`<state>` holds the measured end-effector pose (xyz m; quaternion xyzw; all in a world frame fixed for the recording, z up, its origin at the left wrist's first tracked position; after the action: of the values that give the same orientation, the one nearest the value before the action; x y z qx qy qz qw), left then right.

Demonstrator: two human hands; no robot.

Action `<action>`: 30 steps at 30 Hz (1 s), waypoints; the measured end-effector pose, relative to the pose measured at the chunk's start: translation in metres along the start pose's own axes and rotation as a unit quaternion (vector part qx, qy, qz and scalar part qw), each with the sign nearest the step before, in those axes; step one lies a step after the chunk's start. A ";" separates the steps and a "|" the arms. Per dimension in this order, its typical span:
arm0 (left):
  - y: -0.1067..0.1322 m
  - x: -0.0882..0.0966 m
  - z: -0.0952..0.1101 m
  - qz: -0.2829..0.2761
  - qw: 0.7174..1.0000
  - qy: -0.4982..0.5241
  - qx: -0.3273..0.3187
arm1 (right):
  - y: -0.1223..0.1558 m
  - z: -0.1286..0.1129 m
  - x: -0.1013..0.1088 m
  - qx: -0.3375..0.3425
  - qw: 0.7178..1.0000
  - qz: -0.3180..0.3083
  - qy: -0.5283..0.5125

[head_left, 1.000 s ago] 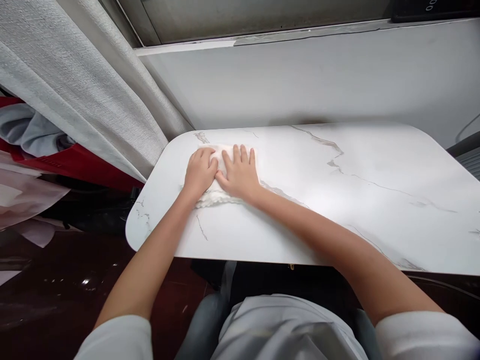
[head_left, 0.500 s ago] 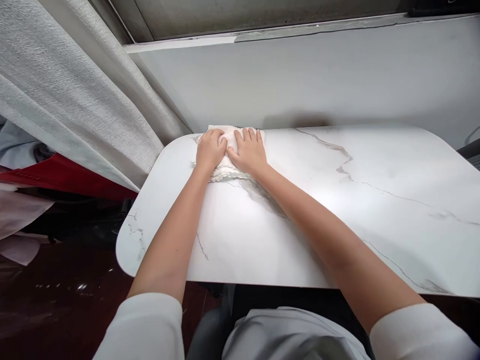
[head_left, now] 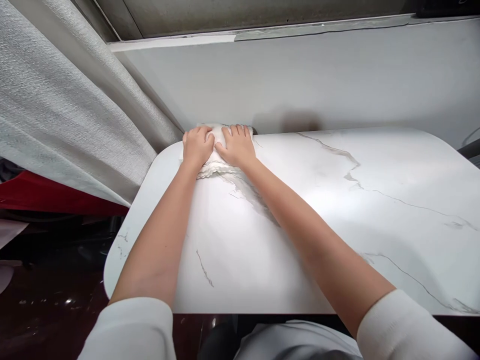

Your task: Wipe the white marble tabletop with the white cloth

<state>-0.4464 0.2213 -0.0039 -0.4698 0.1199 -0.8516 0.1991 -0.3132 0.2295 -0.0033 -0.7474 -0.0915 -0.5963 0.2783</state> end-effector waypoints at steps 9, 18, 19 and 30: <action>-0.009 0.013 -0.030 -0.026 0.999 -0.029 0.018 | -0.012 -0.025 -0.008 -0.004 1.000 -0.011 -0.004; 0.015 0.068 -0.066 -0.088 0.994 -0.060 0.031 | -0.001 -0.082 -0.006 0.075 0.982 -0.110 -0.136; 0.018 0.072 -0.069 -0.092 0.993 -0.062 0.031 | 0.003 -0.087 -0.005 0.080 0.980 -0.113 -0.141; 0.063 0.091 -0.061 -0.108 0.990 -0.089 0.009 | 0.061 -0.109 0.010 0.091 0.981 -0.102 -0.136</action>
<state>-0.5270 0.1252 0.0077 -0.5524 0.0424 -0.8238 0.1201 -0.3735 0.1202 0.0019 -0.7798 -0.2576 -0.5038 0.2679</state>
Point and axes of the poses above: each hand's wrist, its own y-axis away from the middle knuckle, its own x-axis out of the back of the hand, z = x × y, the point moved 3 cm from there along -y, towards the middle knuckle, and after that the axes turned 10 degrees about y, right-handed, at the moved point
